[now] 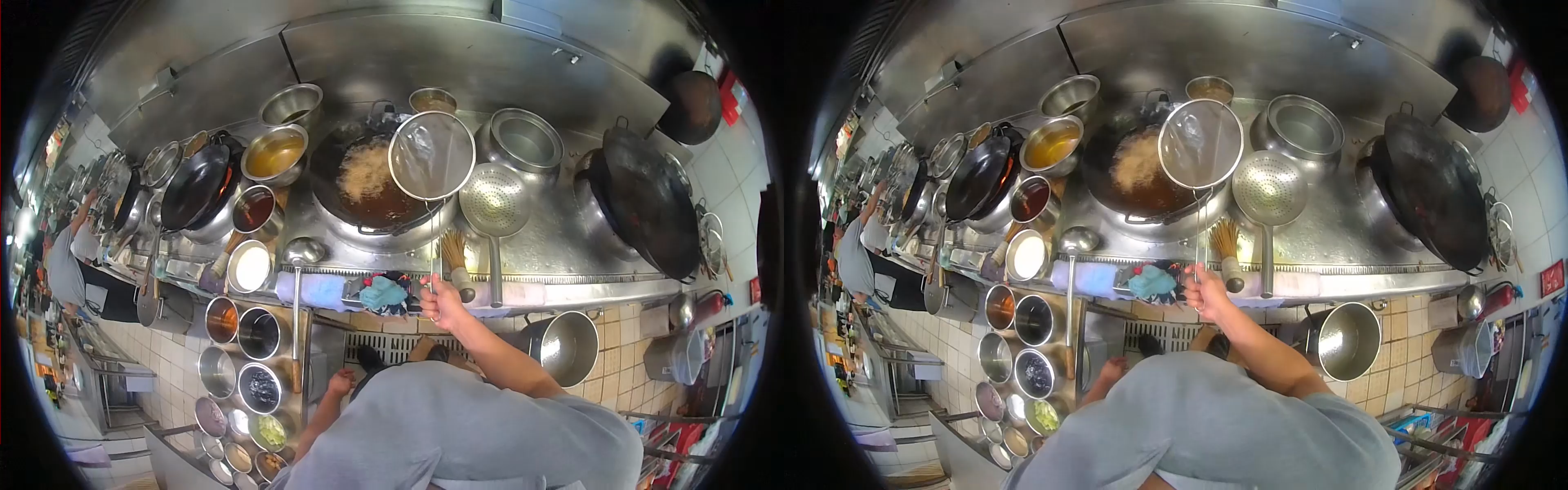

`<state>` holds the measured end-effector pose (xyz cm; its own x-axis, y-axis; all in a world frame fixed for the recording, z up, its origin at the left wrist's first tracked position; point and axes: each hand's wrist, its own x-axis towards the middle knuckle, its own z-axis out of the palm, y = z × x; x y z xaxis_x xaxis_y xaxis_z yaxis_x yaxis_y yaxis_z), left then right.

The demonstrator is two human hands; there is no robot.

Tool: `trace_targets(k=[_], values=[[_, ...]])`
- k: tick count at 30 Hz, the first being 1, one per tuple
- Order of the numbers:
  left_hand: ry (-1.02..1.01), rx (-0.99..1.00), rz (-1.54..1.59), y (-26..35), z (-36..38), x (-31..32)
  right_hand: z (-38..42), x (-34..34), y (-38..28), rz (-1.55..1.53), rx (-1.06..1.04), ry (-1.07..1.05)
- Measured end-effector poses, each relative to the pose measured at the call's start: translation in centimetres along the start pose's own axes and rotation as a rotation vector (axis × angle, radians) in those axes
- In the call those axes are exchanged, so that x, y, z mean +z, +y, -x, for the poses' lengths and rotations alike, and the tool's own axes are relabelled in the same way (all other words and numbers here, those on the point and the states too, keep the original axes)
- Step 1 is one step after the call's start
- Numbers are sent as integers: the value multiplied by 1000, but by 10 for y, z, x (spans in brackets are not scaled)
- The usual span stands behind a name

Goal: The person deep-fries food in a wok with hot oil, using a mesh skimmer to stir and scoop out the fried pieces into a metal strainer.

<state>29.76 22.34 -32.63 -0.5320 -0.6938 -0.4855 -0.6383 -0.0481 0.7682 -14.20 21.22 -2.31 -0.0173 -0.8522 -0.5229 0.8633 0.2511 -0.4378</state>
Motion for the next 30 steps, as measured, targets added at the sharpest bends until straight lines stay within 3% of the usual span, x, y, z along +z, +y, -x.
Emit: trace_targets(k=[5, 6, 11, 16, 30], values=[[-37, -88, -238, 99, 24, -26, -6, -7, 2, -1, 7, -10], [-97, 44, -344, 97, 23, -31, -5, -8, 1, -2, 5, -32], [-5, -228, 23, 112, 27, -27, -2, -6, -1, 0, 7, -45], [16, -290, 195, 110, 26, -29, -2, -3, -1, -7, 0, -51], [10, -320, 141, 96, 17, -25, -1, -8, -2, 7, -5, -82]])
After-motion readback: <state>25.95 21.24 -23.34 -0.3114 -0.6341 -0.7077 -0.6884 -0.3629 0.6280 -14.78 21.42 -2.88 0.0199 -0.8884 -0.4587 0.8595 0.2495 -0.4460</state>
